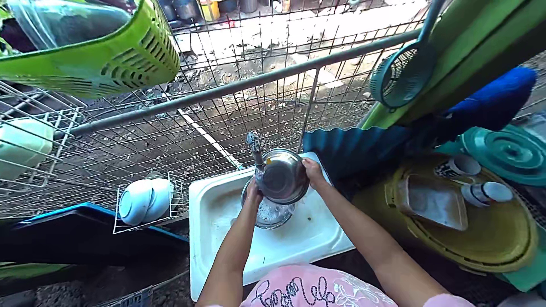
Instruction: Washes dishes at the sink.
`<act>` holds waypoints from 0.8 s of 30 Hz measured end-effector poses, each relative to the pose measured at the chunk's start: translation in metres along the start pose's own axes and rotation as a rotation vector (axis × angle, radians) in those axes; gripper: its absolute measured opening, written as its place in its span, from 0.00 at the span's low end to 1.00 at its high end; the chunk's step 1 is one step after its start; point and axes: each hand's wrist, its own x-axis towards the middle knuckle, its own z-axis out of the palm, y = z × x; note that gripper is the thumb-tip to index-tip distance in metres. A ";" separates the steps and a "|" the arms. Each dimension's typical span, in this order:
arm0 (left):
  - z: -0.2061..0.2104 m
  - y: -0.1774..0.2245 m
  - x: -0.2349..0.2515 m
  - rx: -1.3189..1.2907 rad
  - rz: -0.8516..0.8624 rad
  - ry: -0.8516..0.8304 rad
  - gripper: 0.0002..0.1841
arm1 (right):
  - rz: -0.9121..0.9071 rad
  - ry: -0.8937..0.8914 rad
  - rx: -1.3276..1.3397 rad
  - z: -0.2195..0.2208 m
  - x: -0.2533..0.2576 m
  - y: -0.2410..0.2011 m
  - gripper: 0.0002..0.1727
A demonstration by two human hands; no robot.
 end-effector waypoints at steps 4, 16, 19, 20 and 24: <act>0.036 0.015 0.005 0.327 -0.138 -0.174 0.18 | -0.222 0.039 -0.285 -0.023 -0.018 -0.030 0.17; -0.038 0.045 -0.036 0.261 -0.295 -0.255 0.22 | -0.093 -0.587 -0.440 0.022 -0.053 -0.009 0.19; -0.049 0.026 -0.053 0.002 -0.211 -0.139 0.22 | 0.335 -0.427 0.065 0.085 -0.027 -0.011 0.18; -0.049 0.021 -0.057 -0.064 -0.185 -0.132 0.22 | 0.415 -0.343 0.194 0.105 -0.019 -0.010 0.13; -0.036 0.005 -0.069 -0.167 -0.061 -0.073 0.23 | 0.458 -0.185 0.272 0.154 -0.004 0.000 0.11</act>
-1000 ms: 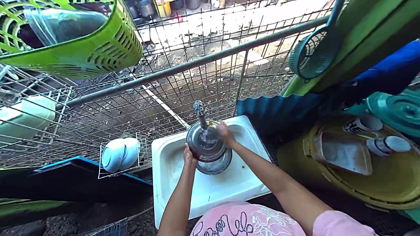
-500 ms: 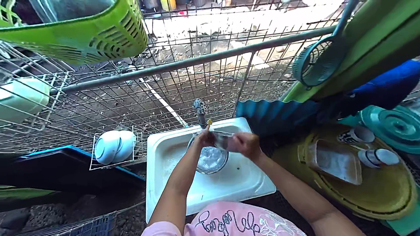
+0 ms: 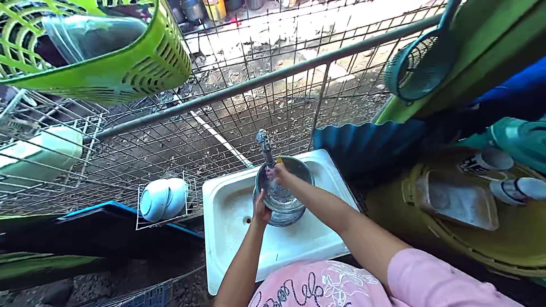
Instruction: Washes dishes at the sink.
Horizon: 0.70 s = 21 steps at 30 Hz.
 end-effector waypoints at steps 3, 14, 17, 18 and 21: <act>0.006 -0.005 0.003 0.045 0.116 -0.013 0.26 | -0.298 -0.044 -0.483 0.003 -0.012 0.028 0.17; -0.001 0.005 -0.006 0.144 -0.018 0.012 0.27 | -0.704 -0.362 -1.811 -0.118 0.005 0.021 0.39; 0.020 -0.010 0.000 0.063 0.006 -0.022 0.26 | -0.730 -0.321 -1.428 -0.075 0.002 0.057 0.44; 0.019 -0.008 0.003 0.051 0.053 -0.028 0.25 | -0.762 -0.406 -1.251 -0.068 -0.003 0.073 0.39; -0.003 0.017 0.004 0.045 0.123 0.035 0.25 | -0.672 -0.834 -1.391 -0.090 -0.021 0.068 0.29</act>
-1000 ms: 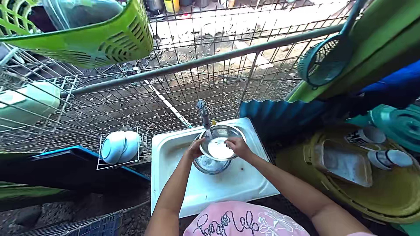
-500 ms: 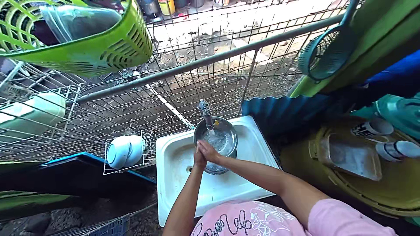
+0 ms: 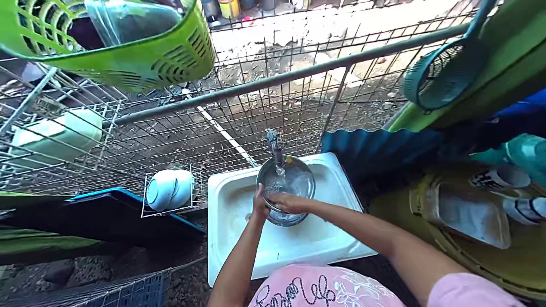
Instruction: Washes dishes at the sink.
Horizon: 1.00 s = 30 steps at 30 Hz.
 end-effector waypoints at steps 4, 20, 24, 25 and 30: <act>-0.008 0.007 -0.012 0.059 -0.054 -0.023 0.26 | 0.199 0.085 -0.433 -0.041 -0.023 0.031 0.31; 0.072 0.005 0.051 0.420 -0.201 -0.395 0.28 | 0.321 0.588 0.156 -0.082 -0.083 -0.076 0.21; 0.083 -0.012 0.059 0.411 -0.235 -0.358 0.30 | 0.410 0.869 0.346 -0.123 -0.102 -0.054 0.16; 0.082 -0.012 0.061 0.419 -0.215 -0.369 0.30 | 0.471 0.936 0.419 -0.132 -0.104 -0.042 0.15; 0.067 -0.005 0.063 0.434 -0.084 -0.119 0.20 | 0.714 1.101 0.402 -0.129 -0.081 0.019 0.18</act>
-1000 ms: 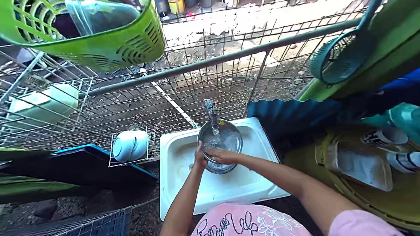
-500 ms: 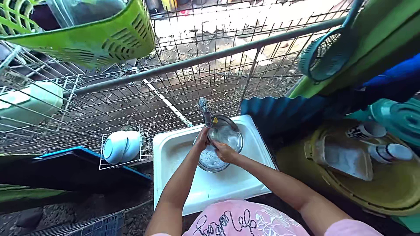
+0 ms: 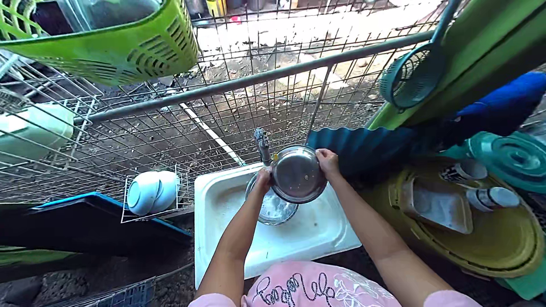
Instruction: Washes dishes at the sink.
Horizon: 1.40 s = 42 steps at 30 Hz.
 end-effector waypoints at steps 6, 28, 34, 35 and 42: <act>-0.041 0.000 -0.040 -0.164 0.154 0.315 0.22 | -0.693 -0.287 -0.261 0.114 -0.095 0.003 0.27; -0.011 0.023 -0.020 0.123 -0.382 -0.342 0.42 | -0.460 -0.063 -0.105 0.005 -0.078 -0.009 0.19; -0.067 0.015 -0.035 0.153 -0.366 -0.338 0.20 | -1.103 -0.155 -0.216 0.026 -0.122 0.029 0.28; -0.074 0.009 -0.040 0.092 -0.343 -0.259 0.17 | -1.144 -0.171 -0.234 0.032 -0.121 0.036 0.27; -0.090 -0.015 -0.075 -0.232 -0.100 -0.018 0.32 | 0.277 -0.444 0.245 0.055 -0.076 0.037 0.40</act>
